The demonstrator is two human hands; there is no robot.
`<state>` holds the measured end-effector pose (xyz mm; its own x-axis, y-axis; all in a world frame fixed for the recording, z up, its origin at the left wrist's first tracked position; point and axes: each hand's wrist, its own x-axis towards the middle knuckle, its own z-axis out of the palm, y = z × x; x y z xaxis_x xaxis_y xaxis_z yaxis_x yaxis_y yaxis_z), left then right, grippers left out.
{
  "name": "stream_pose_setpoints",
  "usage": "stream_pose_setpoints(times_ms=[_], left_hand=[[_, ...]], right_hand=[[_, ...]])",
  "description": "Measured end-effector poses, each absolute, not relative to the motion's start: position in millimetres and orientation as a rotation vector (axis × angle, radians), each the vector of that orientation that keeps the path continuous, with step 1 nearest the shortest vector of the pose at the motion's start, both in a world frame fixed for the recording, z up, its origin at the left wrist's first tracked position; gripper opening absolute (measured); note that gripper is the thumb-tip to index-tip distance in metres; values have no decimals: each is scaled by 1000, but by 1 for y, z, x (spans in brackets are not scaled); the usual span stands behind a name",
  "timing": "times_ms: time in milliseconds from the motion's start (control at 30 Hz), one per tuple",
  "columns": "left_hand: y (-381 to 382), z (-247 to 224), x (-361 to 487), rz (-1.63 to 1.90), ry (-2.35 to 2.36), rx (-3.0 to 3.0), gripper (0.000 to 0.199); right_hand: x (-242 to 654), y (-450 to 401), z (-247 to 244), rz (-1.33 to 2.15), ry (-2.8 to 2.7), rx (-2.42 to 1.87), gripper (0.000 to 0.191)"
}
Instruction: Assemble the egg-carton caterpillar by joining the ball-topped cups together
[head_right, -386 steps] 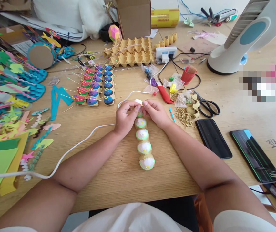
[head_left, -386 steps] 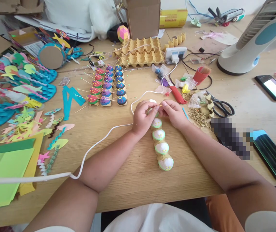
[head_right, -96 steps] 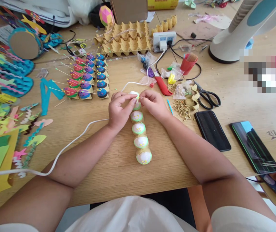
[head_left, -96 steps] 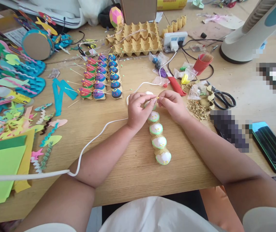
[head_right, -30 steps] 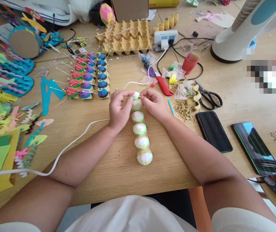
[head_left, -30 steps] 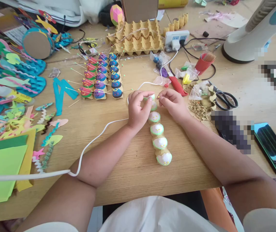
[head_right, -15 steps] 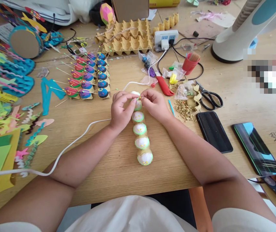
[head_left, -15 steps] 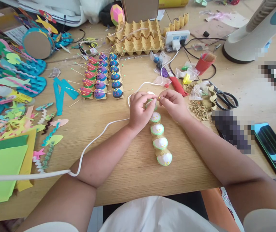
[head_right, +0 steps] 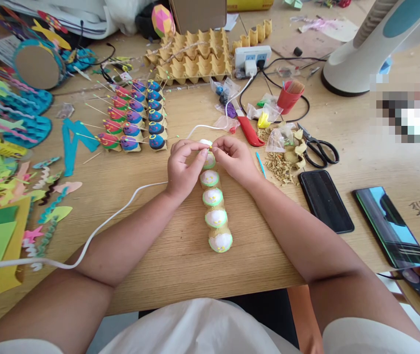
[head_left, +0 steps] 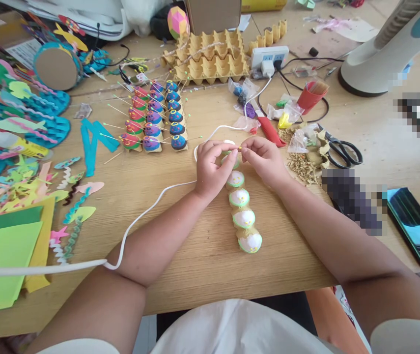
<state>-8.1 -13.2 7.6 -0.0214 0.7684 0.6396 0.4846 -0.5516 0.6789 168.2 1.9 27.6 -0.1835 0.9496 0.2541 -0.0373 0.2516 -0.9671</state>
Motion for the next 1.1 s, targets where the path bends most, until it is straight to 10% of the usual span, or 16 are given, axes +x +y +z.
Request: stream_pose_setpoints(times_ms=[1100], left_hand=[[-11,9,-10,1546,1365,1930,17]], right_hand=[[162,0,37,1414,-1266,-964,14]])
